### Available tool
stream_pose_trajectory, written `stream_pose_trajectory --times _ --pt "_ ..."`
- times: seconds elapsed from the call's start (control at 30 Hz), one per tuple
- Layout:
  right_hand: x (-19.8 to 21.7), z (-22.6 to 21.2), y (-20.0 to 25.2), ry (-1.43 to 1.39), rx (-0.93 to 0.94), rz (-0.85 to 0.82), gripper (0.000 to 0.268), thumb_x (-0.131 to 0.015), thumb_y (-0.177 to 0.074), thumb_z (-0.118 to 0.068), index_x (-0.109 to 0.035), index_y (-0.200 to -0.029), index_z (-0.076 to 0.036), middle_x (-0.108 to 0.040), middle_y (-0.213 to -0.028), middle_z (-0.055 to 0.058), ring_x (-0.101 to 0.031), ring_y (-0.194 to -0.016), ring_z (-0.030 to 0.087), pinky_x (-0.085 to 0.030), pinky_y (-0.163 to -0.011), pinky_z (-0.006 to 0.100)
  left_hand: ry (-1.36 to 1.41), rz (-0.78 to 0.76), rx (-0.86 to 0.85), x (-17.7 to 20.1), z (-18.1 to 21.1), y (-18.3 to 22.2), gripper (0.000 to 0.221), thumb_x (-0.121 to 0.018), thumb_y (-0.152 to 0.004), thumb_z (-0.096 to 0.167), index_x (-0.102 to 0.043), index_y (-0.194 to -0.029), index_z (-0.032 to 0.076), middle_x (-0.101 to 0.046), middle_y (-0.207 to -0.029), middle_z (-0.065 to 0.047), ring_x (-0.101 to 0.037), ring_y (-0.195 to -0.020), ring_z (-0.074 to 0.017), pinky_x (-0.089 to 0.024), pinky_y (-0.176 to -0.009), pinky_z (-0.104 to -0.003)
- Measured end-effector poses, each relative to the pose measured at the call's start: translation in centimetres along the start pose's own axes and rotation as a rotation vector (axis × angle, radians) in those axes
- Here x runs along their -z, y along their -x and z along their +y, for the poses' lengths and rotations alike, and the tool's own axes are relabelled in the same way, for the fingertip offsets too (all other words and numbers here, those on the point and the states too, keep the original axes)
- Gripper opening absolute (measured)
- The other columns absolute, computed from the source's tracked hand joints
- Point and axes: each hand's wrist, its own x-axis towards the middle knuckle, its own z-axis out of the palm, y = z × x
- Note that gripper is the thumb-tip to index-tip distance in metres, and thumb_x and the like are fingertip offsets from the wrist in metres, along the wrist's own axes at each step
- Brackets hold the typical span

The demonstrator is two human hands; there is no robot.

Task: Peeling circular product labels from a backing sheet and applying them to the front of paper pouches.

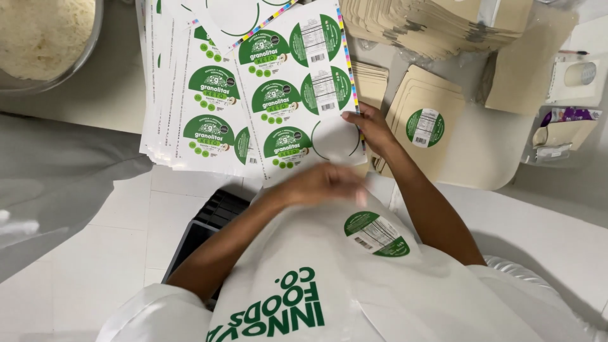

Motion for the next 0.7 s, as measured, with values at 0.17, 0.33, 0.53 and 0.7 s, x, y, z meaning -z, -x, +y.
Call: stream_pose_trajectory --times 0.17,0.33,0.53,0.7 --pt "-3.4 -4.0 4.0 0.051 0.173 -0.1 0.025 -0.075 -0.096 -0.013 -0.071 -0.12 -0.006 -0.075 -0.098 0.009 -0.073 -0.092 0.017 -0.057 -0.092 0.035 -0.809 0.747 -0.256 5.6 -5.5 -4.8 0.044 -0.075 -0.096 0.032 -0.067 -0.134 0.01 -0.071 -0.129 -0.016 -0.065 -0.121 -0.0394 -0.046 -0.11 -0.057" --pt "-3.9 -6.9 6.0 0.041 0.254 -0.111 0.024 -0.076 -0.095 -0.01 -0.071 -0.118 -0.003 -0.075 -0.094 0.008 -0.072 -0.091 0.014 -0.06 -0.088 0.033 -1.024 0.829 -0.562 5.9 -7.5 -6.1 0.02 -0.067 -0.103 0.027 -0.078 -0.117 0.017 -0.079 -0.11 -0.008 -0.075 -0.107 -0.0233 -0.053 -0.106 -0.042" --pt "-1.8 -5.6 5.8 0.062 0.256 -0.094 0.024 -0.075 -0.096 -0.011 -0.073 -0.118 -0.002 -0.076 -0.097 0.011 -0.07 -0.094 0.014 -0.059 -0.09 0.033 -0.943 1.018 -0.644 5.9 -5.4 -6.4 0.014 -0.07 -0.1 0.025 -0.079 -0.097 0.014 -0.077 -0.079 -0.009 -0.077 -0.081 -0.0269 -0.06 -0.093 -0.041" --pt "1.7 -3.3 4.8 -0.025 0.242 0.002 0.027 -0.079 -0.091 -0.008 -0.073 -0.115 0.003 -0.075 -0.096 0.014 -0.073 -0.091 0.019 -0.06 -0.088 0.037 -0.17 1.171 -0.568 8.4 -2.3 -3.8 0.012 -0.064 -0.1 0.006 -0.075 -0.106 0.007 -0.064 -0.072 0.0 -0.059 -0.079 -0.0092 -0.057 -0.084 -0.037"
